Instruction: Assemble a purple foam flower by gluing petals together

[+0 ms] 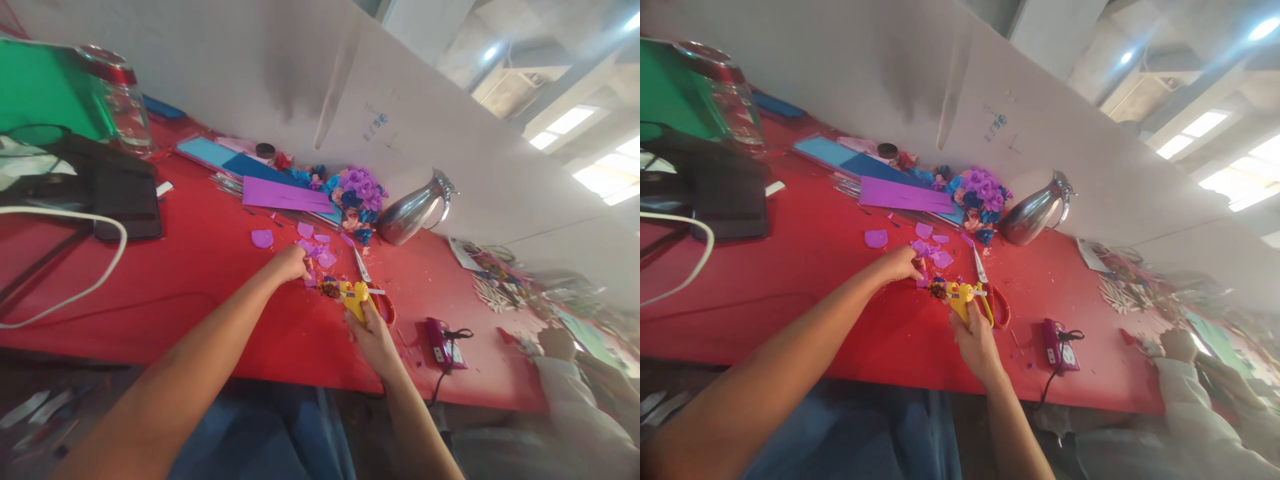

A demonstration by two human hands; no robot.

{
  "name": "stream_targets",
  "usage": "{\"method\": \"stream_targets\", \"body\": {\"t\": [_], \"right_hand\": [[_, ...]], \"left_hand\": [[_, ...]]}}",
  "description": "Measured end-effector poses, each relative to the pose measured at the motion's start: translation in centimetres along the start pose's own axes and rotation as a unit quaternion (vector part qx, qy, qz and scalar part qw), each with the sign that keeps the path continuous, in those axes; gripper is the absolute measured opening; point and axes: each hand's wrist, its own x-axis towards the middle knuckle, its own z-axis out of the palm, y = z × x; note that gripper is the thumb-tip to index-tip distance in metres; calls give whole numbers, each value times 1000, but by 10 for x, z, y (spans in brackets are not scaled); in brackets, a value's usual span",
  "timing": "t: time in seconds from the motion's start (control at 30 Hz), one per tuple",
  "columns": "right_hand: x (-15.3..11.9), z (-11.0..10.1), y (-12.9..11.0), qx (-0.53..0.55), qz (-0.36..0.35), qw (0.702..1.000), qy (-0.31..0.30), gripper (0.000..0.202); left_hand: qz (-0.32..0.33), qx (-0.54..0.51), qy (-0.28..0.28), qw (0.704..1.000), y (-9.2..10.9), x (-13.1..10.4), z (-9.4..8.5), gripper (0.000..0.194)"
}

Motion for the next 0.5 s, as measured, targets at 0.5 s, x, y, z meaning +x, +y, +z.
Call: {"method": "stream_targets", "body": {"t": [0.5], "right_hand": [[-3, -6, -5, -51, 7, 999, 10, 19]], "left_hand": [[-31, 40, -12, 999, 5, -3, -2, 14]]}}
